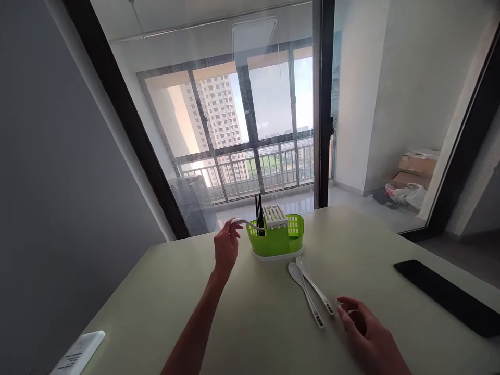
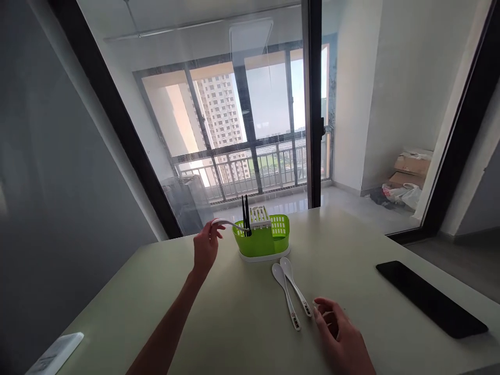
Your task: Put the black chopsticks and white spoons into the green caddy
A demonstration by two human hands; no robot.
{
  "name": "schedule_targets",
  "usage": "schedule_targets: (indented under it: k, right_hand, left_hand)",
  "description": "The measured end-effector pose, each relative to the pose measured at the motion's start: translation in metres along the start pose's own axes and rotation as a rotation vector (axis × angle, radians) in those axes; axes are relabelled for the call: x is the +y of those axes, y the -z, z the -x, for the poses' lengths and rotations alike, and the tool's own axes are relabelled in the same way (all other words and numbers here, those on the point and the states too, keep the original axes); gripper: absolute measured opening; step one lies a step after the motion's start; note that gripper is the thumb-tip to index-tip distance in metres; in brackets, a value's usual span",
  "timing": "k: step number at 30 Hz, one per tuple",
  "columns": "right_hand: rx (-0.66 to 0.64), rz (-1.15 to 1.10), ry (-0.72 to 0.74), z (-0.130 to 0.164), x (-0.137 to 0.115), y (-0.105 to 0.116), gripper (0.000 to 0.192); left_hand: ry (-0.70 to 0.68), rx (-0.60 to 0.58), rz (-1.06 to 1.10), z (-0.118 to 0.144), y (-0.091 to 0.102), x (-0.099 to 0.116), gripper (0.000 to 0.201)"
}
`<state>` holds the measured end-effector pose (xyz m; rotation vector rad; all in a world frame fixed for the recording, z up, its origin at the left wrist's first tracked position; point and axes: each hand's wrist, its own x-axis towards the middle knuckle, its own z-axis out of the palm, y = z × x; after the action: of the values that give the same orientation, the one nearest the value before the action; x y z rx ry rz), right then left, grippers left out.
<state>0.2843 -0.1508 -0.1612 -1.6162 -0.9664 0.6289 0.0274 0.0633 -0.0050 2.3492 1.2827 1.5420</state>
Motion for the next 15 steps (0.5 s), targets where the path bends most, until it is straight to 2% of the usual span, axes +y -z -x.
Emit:
schedule_targets:
  k: [3, 7, 12, 15]
  right_hand:
    - [-0.053, 0.013, 0.026, -0.003, 0.006, 0.002, 0.049]
    - [-0.021, -0.008, 0.071, -0.003, 0.009, 0.001, 0.046]
    - [-0.04, -0.009, 0.066, 0.0, 0.006, 0.0, 0.044]
    - [-0.04, -0.014, 0.064, 0.0, 0.003, -0.001, 0.043]
  left_hand:
    - [-0.056, -0.101, -0.183, 0.002, -0.026, 0.002, 0.031]
    - [-0.128, -0.141, -0.427, 0.009, -0.048, 0.001, 0.029]
    - [-0.19, -0.18, -0.586, 0.016, -0.06, -0.005, 0.029]
    - [-0.186, -0.211, -0.585, 0.018, -0.06, -0.007, 0.03]
